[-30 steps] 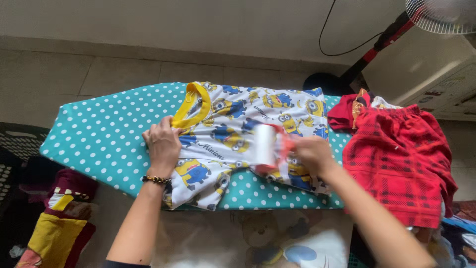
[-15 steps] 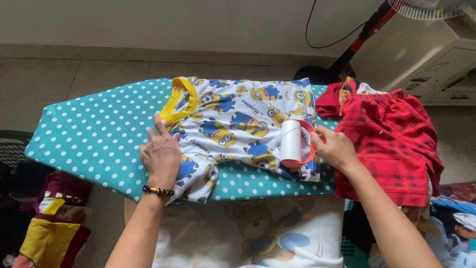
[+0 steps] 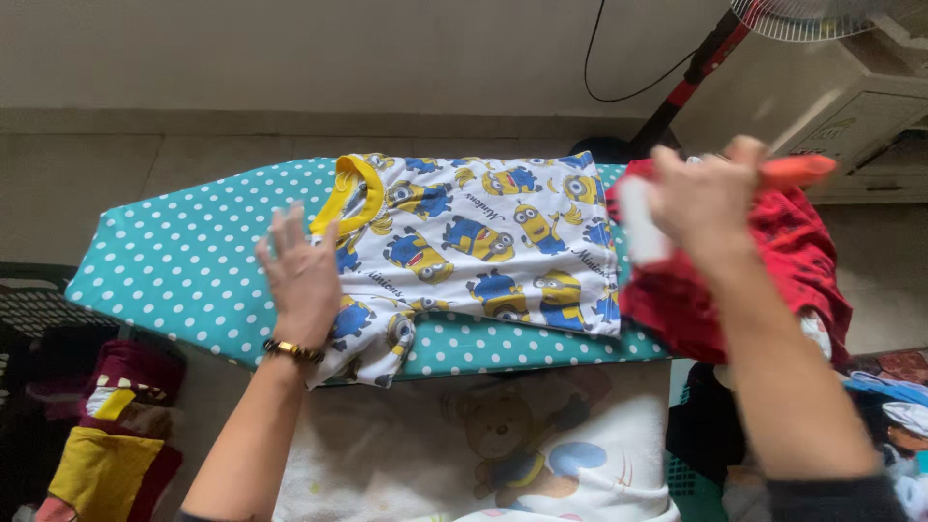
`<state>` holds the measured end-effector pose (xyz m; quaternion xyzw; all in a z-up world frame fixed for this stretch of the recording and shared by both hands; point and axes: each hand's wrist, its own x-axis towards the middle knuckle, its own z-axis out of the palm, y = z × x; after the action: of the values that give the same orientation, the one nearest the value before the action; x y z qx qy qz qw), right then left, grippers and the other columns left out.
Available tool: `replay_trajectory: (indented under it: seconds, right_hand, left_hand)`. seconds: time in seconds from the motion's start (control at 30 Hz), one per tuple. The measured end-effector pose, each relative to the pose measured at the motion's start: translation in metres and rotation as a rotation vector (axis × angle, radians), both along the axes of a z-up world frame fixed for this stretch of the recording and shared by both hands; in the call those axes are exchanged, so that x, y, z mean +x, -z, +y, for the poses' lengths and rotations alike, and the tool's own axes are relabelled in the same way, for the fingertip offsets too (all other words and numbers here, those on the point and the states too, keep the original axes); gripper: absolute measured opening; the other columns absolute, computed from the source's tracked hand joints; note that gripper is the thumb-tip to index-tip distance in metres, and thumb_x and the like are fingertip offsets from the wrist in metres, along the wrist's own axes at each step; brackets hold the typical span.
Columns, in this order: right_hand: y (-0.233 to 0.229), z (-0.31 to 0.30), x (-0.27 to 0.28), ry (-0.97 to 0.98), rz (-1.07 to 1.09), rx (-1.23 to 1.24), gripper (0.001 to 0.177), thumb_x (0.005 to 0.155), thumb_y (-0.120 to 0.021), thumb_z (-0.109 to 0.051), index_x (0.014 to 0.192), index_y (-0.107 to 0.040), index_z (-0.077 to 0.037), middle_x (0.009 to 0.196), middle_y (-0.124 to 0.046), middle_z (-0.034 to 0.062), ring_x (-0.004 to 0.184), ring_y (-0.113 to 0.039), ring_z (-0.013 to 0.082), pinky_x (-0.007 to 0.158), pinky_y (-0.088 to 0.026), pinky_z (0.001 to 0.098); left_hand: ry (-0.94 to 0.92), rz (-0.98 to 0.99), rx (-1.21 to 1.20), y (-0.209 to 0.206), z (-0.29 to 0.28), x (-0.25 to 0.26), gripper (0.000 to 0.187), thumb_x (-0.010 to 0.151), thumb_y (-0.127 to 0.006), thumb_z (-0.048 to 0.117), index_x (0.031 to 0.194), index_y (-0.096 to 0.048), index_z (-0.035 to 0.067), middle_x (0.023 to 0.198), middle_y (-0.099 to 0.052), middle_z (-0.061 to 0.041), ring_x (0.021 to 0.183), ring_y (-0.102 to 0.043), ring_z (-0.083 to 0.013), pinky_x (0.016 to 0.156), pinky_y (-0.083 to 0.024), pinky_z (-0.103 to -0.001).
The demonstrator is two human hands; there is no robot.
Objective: The person uses a lint roller to remove lint from a Minions-patterned shirt and a red shirt on a polka-dotted ironing board. The person rolls the lint roller over each shirt, then places the shirts into a laundry basket.
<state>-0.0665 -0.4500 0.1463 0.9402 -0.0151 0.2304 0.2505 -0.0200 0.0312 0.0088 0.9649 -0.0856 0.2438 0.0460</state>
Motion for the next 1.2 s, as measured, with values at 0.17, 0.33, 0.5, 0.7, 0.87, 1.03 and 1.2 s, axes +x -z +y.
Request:
replay_trajectory:
  seconds: [0.17,0.33,0.5,0.7,0.87,1.03,1.2]
  right_hand:
    - [0.041,0.158,0.083,-0.578,-0.178,0.332,0.005,0.083,-0.071,-0.013,0.086,-0.075,-0.014,0.065,-0.059,0.009,0.066,-0.061,0.028,0.071,-0.046,0.0466]
    - [0.096,0.254,0.118,-0.729,-0.174,0.494,0.014,0.068,-0.067,-0.012,0.077,-0.075,-0.018,0.054,-0.064,0.0065,0.059,-0.067,0.0261,0.074,-0.05,0.0481]
    - [0.109,0.157,0.137,-0.48,-0.136,0.476,0.012,0.079,-0.066,-0.017,0.088,-0.075,-0.019,0.059,-0.064,0.0087,0.054,-0.065,0.0276,0.059,-0.048,0.0471]
    - [0.103,0.009,0.133,-0.097,-0.059,0.241,0.025,0.082,-0.062,-0.014,0.101,-0.074,-0.024,0.067,-0.068,0.0119,0.06,-0.065,0.0304,0.076,-0.041,0.0485]
    - [0.084,-0.049,0.135,-0.046,-0.018,-0.092,0.012,0.084,-0.064,-0.014,0.085,-0.072,-0.024,0.072,-0.069,0.0107,0.082,-0.067,0.0277,0.099,-0.038,0.0426]
    - [0.052,-0.034,0.144,-0.036,-0.367,-0.264,0.01,0.088,-0.063,-0.021,0.081,-0.07,-0.018,0.068,-0.067,0.0076,0.078,-0.067,0.024,0.104,-0.038,0.0455]
    - [0.049,0.096,0.157,-0.369,-0.462,0.092,0.011,0.091,-0.064,-0.014,0.08,-0.065,-0.013,0.065,-0.059,0.0087,0.068,-0.063,0.0279,0.078,-0.042,0.0468]
  left_hand:
    - [0.171,0.181,-0.056,0.008,-0.03,0.052,0.049,0.093,-0.054,0.026,0.142,-0.059,0.031,0.166,-0.028,-0.014,0.156,-0.012,-0.0364,0.117,-0.011,-0.069]
    - [0.1,0.251,-0.108,0.027,-0.03,0.068,0.049,0.104,-0.039,0.043,0.152,-0.046,0.037,0.166,-0.026,-0.011,0.153,-0.018,-0.037,0.115,-0.01,-0.072]
    - [0.069,0.216,-0.095,0.034,-0.026,0.065,0.051,0.103,-0.039,0.044,0.153,-0.045,0.035,0.166,-0.028,-0.01,0.152,-0.02,-0.0393,0.115,-0.01,-0.072]
    - [0.039,0.197,-0.101,0.026,-0.032,0.063,0.051,0.102,-0.041,0.045,0.152,-0.046,0.036,0.166,-0.028,-0.008,0.153,-0.021,-0.0375,0.116,-0.009,-0.07]
    - [0.054,0.188,-0.165,0.028,-0.031,0.059,0.05,0.102,-0.043,0.043,0.151,-0.049,0.035,0.165,-0.031,-0.008,0.153,-0.022,-0.0369,0.117,-0.008,-0.07]
    - [-0.013,0.269,-0.16,0.029,-0.034,0.075,0.052,0.094,-0.051,0.034,0.146,-0.055,0.034,0.165,-0.033,-0.013,0.155,-0.021,-0.0371,0.118,-0.007,-0.069]
    - [0.11,0.059,-0.36,0.026,-0.064,0.115,0.064,0.094,-0.055,0.031,0.157,-0.05,0.021,0.158,-0.032,-0.03,0.148,-0.022,-0.0452,0.111,-0.013,-0.07]
